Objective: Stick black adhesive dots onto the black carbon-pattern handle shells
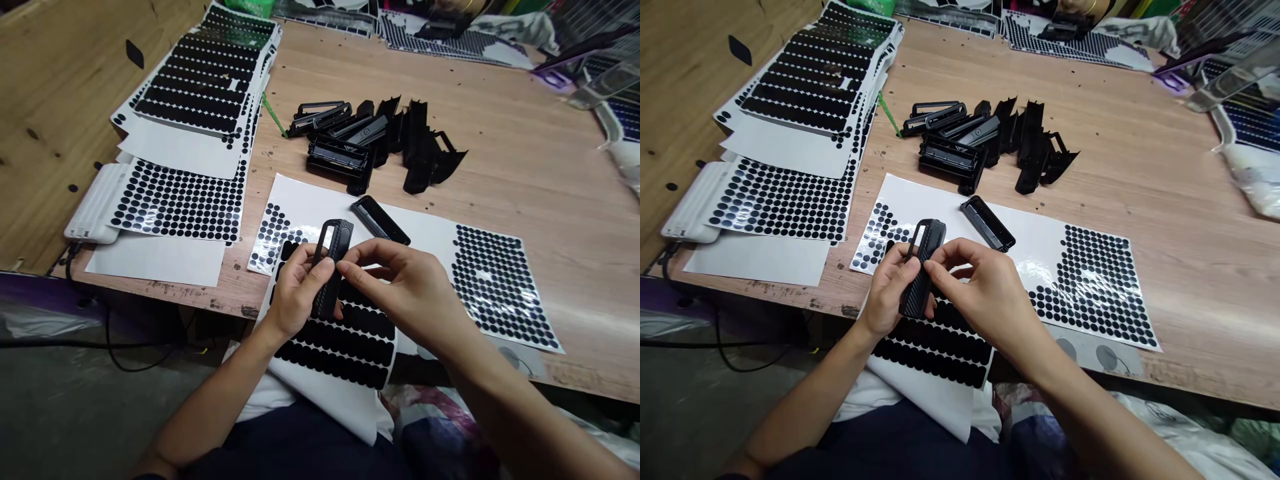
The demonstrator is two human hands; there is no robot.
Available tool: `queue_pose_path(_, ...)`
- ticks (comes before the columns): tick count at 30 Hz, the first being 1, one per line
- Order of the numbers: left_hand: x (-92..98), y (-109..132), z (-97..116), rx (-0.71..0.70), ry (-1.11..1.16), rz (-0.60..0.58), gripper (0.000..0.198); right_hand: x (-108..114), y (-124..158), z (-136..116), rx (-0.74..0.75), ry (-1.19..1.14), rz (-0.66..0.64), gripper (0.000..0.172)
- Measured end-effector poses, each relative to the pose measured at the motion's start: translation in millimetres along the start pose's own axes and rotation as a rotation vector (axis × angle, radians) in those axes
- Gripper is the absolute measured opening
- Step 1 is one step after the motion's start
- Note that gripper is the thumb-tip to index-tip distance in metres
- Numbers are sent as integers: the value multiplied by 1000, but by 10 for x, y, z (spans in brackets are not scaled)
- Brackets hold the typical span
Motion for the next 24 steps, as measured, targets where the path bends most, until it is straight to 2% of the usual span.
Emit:
queue_pose_path(2,-1,-5,30,-8,-22,23,42,22,-20,12,43,34,35,28)
queue_pose_path(5,1,-25,51,5,12,39,43,155,-111,115,96,74,192,21)
queue_pose_path(7,40,-44,61,9,78,79,40,193,-205,214,140,149,235,19)
queue_pose_path(11,159,-69,108,-53,203,187,29,43,-344,352,302,412,122,15)
queue_pose_path(14,213,-64,124,-93,248,244,25,-30,-250,275,528,531,147,12)
queue_pose_path(16,220,-56,118,-93,243,263,24,-55,-83,148,707,491,128,12)
queue_pose_path(18,201,-50,107,-73,204,253,25,11,65,32,776,340,89,8)
queue_pose_path(20,150,-47,81,-26,155,195,28,192,69,9,618,104,92,5)
queue_pose_path(22,74,-38,32,48,114,93,32,357,-31,133,302,-148,100,7)
queue_pose_path(24,19,-20,-8,105,84,5,33,379,-123,284,21,-336,37,17)
Point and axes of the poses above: each hand's wrist, its own y-axis away from the middle knuckle, its own x-axis out of the back of the hand, z = x × y, the point moved 8 cm from there along -y, towards the middle knuckle, and after that the axes turned 8 degrees about -x, right-handed, at the moved point
